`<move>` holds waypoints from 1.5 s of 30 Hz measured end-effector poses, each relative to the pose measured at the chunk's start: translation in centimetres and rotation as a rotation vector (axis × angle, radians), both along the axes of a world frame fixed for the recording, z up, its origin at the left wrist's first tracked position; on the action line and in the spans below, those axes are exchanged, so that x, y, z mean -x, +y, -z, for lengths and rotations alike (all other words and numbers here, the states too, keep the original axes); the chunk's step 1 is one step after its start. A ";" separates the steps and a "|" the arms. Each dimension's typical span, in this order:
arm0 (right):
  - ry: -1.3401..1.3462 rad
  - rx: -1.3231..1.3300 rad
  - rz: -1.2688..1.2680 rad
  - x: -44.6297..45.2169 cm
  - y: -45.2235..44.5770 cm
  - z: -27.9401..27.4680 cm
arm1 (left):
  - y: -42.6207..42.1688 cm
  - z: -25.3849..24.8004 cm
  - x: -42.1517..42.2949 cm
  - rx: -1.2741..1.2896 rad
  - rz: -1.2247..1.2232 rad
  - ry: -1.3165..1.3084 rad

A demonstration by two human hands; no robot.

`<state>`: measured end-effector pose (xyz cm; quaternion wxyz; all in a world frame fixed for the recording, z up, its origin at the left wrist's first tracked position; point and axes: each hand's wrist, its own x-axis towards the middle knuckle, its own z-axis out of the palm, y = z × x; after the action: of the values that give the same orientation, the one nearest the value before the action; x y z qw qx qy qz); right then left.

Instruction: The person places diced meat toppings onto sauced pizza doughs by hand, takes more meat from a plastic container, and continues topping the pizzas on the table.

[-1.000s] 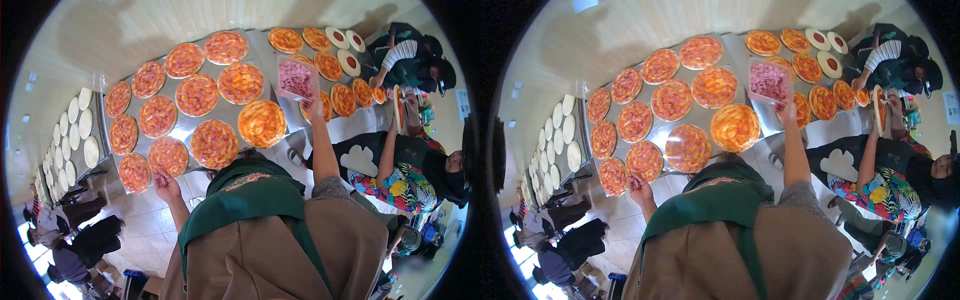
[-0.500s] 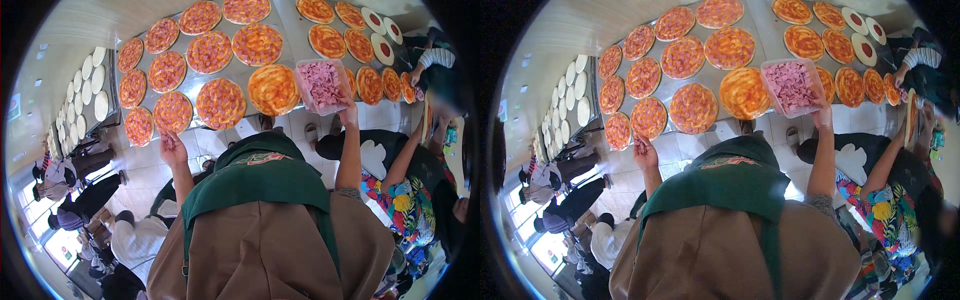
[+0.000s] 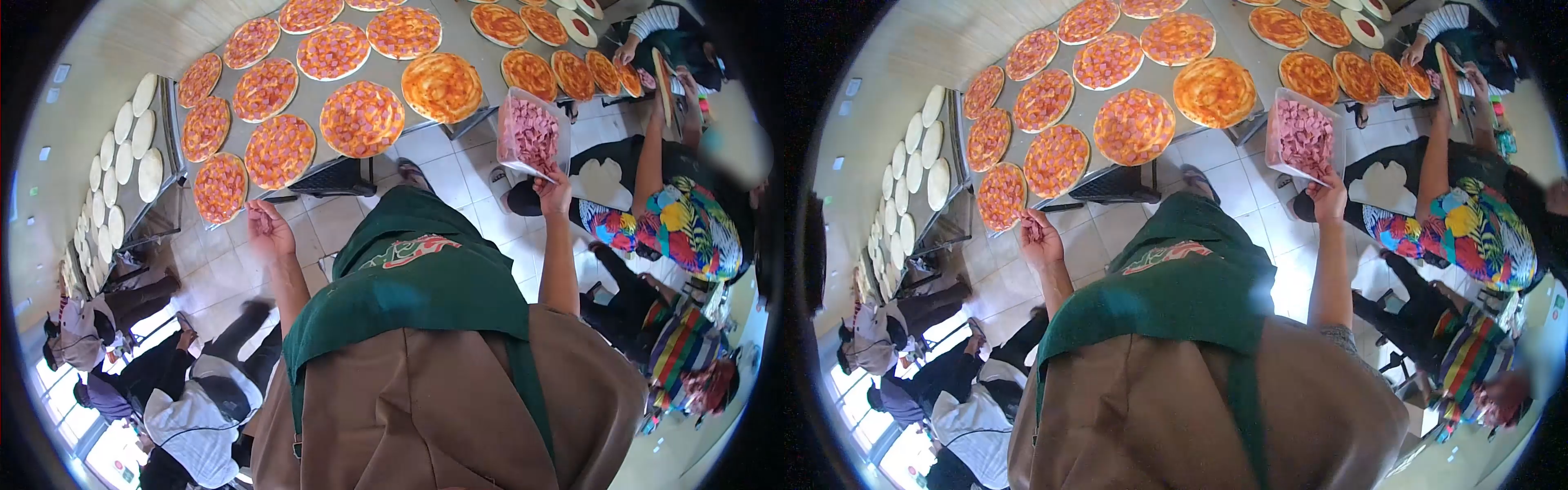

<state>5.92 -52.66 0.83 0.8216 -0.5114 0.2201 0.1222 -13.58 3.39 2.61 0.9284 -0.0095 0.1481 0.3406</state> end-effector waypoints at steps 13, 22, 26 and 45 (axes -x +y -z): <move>0.058 0.068 0.111 9.8 0.0 -1.2 | 2.3 -1.3 3.9 -0.058 0.042 -0.006; 0.004 0.050 0.069 7.8 3.0 -2.6 | 2.6 3.4 11.7 0.084 -0.093 0.166; 0.003 0.030 0.089 9.3 3.4 -2.8 | 2.4 6.7 14.2 0.091 -0.045 0.088; 0.378 0.060 0.588 22.2 0.3 10.9 | 0.2 6.6 1.5 0.016 0.347 0.191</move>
<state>-16.31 -52.39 -10.07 0.7509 -0.4184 0.5099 -0.0337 -15.09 3.63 -4.04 0.9548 0.0410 0.2379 0.1737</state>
